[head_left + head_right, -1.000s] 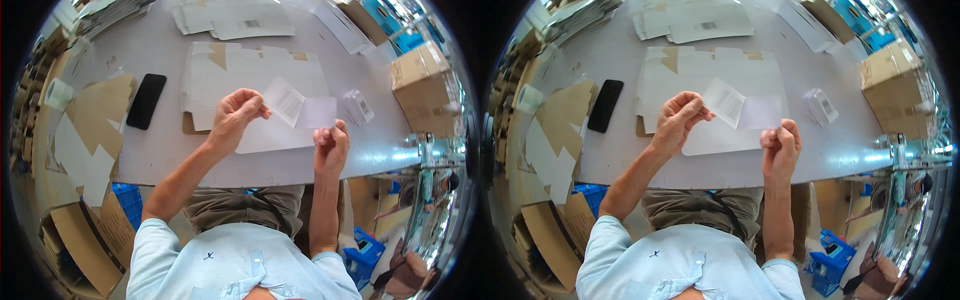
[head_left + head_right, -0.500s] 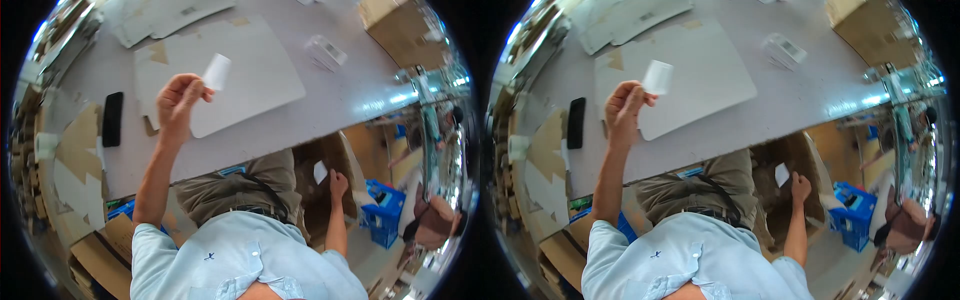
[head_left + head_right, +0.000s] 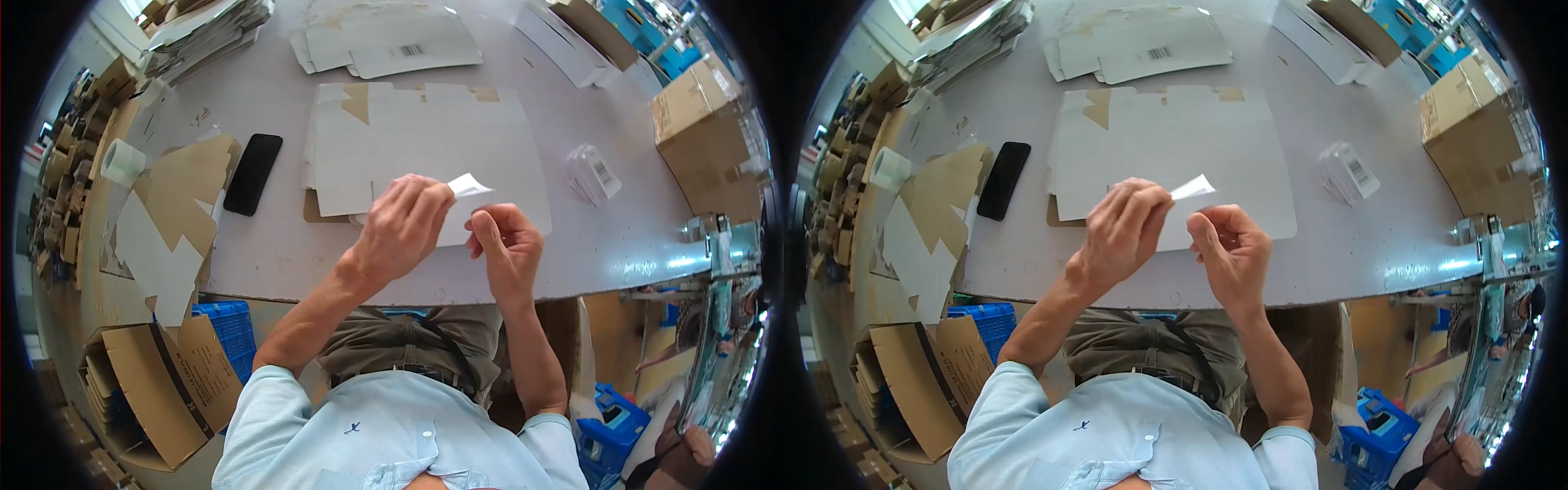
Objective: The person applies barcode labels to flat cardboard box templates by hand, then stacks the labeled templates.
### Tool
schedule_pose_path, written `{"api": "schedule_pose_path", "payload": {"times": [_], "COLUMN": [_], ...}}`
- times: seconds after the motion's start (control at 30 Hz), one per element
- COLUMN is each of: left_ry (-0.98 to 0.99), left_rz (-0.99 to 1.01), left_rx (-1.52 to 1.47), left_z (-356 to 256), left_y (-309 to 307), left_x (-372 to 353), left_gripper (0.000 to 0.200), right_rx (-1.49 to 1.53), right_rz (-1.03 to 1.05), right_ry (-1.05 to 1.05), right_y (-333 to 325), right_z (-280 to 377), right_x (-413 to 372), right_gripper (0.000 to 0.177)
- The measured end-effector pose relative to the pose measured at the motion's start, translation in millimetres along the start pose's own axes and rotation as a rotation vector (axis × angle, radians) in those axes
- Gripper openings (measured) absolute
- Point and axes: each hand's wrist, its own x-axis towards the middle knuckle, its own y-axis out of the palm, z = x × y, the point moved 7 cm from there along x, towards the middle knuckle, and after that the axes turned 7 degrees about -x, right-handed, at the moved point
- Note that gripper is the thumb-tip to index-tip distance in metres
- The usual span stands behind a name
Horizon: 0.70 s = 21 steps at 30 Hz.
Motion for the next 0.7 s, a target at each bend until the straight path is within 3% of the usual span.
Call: {"api": "schedule_pose_path", "payload": {"times": [0.13, 0.33, 0.53, 0.63, 0.7], "left_ry": [0.085, 0.147, 0.141, 0.026, -0.545], "left_rz": [0.078, 0.206, 0.319, 0.170, -0.007], "left_rx": [0.071, 0.105, 0.027, -0.067, -0.243], "left_z": [5.1, 3.4, 2.0, 9.5, 43.6], "left_y": [3.4, 15.9, 21.5, -6.0, -26.1], "left_x": [-1.9, -4.6, -25.1, -22.8, -29.9], "left_gripper": [0.016, 0.016, 0.018, 0.026, 0.036], "right_rx": [0.137, 0.107, -0.019, -0.087, -0.146], "right_rz": [-0.007, -0.043, -0.055, 0.007, 0.055], "right_ry": [0.058, 0.007, -0.023, -0.026, -0.028], "right_y": [17.5, 14.0, -6.3, -20.6, -26.0], "right_z": [-13.3, -11.7, -15.0, -8.5, -6.3], "right_x": [21.3, 31.0, 43.1, 40.4, 31.6], "right_gripper": [0.020, 0.010, 0.011, 0.010, 0.010]}}
